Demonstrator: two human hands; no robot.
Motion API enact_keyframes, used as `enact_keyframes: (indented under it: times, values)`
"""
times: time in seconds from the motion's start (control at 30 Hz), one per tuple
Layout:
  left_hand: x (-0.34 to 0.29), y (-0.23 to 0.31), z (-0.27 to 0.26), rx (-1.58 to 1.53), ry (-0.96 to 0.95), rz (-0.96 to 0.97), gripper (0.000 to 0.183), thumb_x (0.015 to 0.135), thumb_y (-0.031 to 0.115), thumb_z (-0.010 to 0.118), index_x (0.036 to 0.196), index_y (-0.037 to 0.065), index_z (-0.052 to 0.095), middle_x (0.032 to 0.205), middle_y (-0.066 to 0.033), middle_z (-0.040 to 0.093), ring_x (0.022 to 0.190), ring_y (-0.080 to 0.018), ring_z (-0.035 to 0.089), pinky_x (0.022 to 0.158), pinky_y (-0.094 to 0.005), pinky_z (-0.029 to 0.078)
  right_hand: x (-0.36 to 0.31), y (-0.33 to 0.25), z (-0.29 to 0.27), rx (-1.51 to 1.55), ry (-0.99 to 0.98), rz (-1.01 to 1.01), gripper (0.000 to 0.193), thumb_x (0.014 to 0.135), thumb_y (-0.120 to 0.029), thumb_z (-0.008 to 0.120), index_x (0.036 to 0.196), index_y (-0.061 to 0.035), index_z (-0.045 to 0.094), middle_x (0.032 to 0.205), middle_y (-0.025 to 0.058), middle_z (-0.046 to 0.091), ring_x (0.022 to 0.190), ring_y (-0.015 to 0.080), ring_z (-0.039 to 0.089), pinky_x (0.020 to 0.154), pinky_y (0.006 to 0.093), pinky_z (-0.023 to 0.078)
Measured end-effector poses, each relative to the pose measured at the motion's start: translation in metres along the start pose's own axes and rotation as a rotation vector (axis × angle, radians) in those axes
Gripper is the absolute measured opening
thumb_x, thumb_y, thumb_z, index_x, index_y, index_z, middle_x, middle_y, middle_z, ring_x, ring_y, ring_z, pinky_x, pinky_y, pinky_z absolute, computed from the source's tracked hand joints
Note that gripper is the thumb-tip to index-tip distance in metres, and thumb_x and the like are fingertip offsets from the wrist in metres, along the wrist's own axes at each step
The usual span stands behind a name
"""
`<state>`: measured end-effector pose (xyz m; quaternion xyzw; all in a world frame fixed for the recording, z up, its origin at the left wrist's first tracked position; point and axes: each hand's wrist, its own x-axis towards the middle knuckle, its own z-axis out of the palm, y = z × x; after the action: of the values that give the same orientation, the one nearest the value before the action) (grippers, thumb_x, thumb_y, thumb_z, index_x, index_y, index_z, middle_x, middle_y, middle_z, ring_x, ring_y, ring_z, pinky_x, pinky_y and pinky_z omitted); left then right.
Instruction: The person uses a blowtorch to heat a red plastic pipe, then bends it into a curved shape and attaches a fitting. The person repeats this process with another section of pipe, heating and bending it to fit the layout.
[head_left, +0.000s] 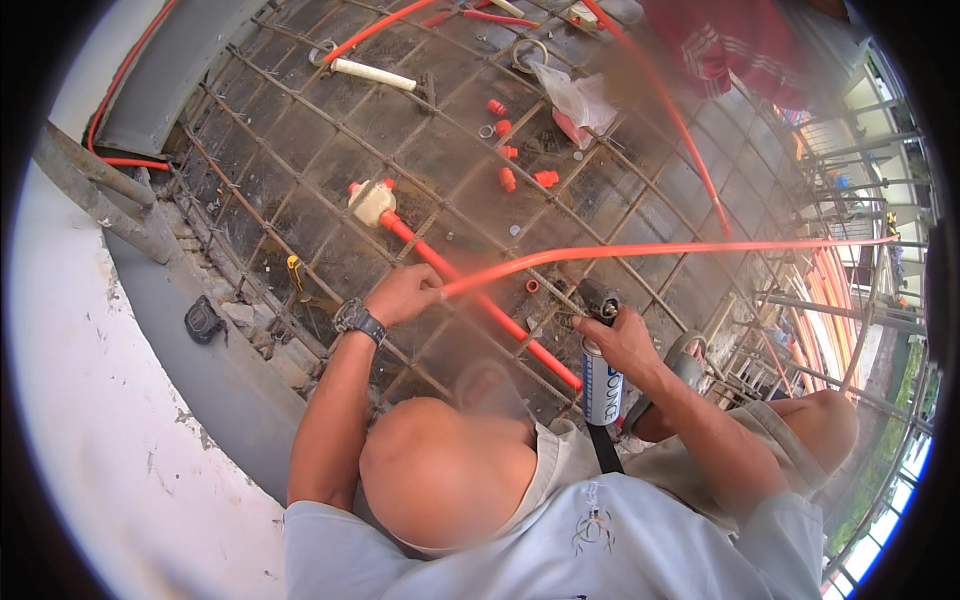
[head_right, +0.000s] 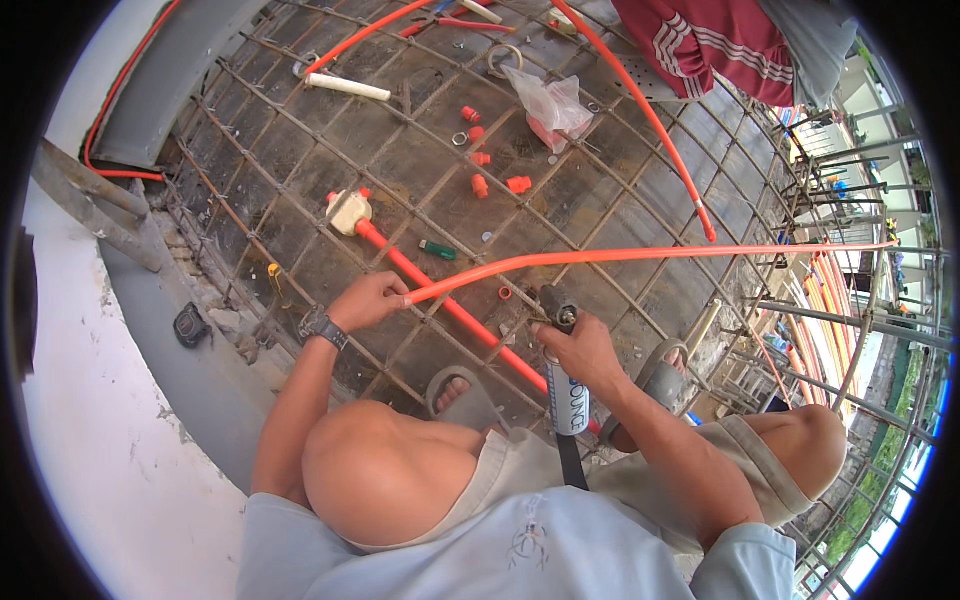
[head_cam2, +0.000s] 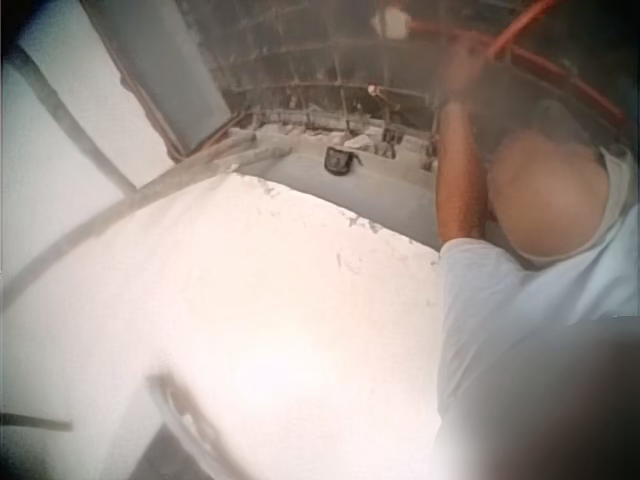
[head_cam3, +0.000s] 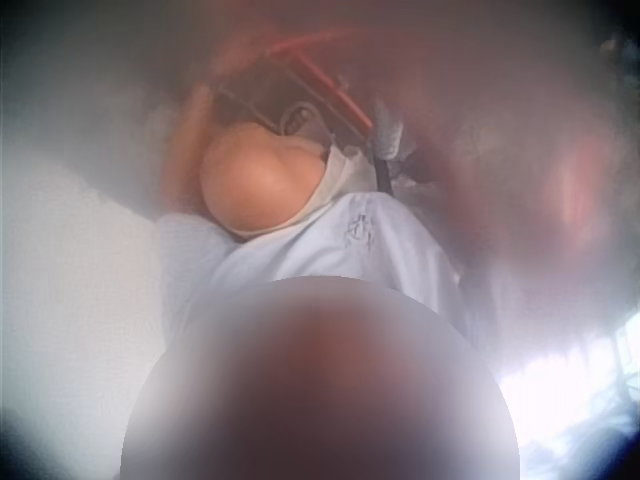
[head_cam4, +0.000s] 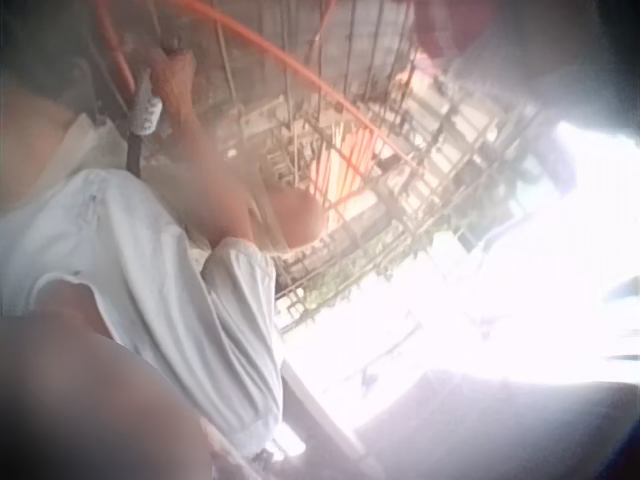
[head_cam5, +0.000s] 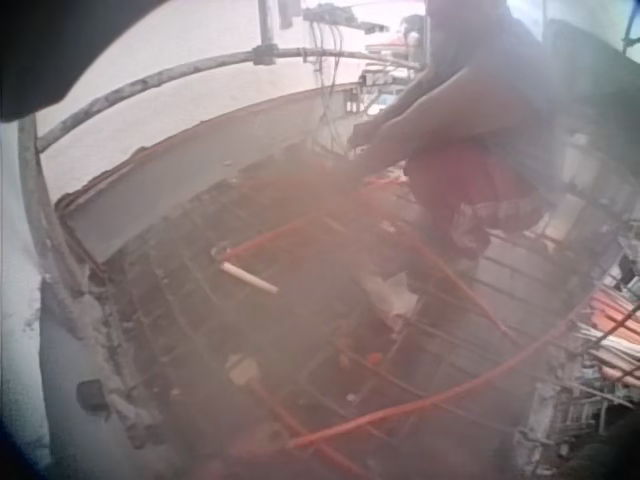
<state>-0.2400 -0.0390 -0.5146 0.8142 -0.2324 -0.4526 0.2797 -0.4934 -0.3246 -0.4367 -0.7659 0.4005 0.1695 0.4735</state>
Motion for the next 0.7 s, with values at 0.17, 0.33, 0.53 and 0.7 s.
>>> enact_keyframes:
  times: [0.17,0.33,0.53,0.7]
  values:
    - [0.001,0.005,-0.003,-0.014,-0.119,-0.068,0.023,0.093,0.021,0.079,0.102,0.001,0.072,0.087,-0.0054,0.074,0.078,-0.0139,0.069,0.072,-0.032,0.055,-0.018,0.037,-0.003,0.238,0.24,0.156,0.032,0.091,-0.032,0.078,0.081,-0.0037,0.067,0.072,-0.0031,0.059,0.067,0.0096,0.049,0.058,0.0334,0.04]
    - [0.004,0.001,0.006,-0.008,-0.263,-0.042,0.027,0.09,0.019,0.082,0.105,-0.001,0.071,0.091,-0.0073,0.075,0.08,-0.0151,0.071,0.076,-0.0319,0.057,-0.014,0.042,0.004,0.104,0.117,0.098,0.043,0.088,-0.038,0.079,0.086,0.004,0.068,0.072,0.0081,0.064,0.068,0.0161,0.057,0.065,0.0393,0.048]
    - [0.001,-0.015,0.012,-0.018,-0.204,-0.138,0.028,0.089,0.017,0.082,0.107,0.0,0.07,0.093,-0.009,0.076,0.082,-0.0152,0.071,0.077,-0.0314,0.056,-0.004,0.04,0.0,0.195,0.08,-0.004,0.041,0.089,-0.037,0.078,0.077,0.0,0.065,0.069,0.0013,0.058,0.066,0.0118,0.05,0.06,0.0374,0.043]
    - [0.0,-0.02,0.01,0.164,-0.044,0.014,0.026,0.088,0.022,0.083,0.101,0.001,0.074,0.088,-0.009,0.074,0.083,-0.0148,0.069,0.076,-0.0337,0.055,-0.002,0.041,-0.003,0.091,0.237,0.123,0.043,0.088,-0.04,0.079,0.08,0.0,0.066,0.069,0.0008,0.059,0.065,0.0116,0.05,0.059,0.0383,0.043]
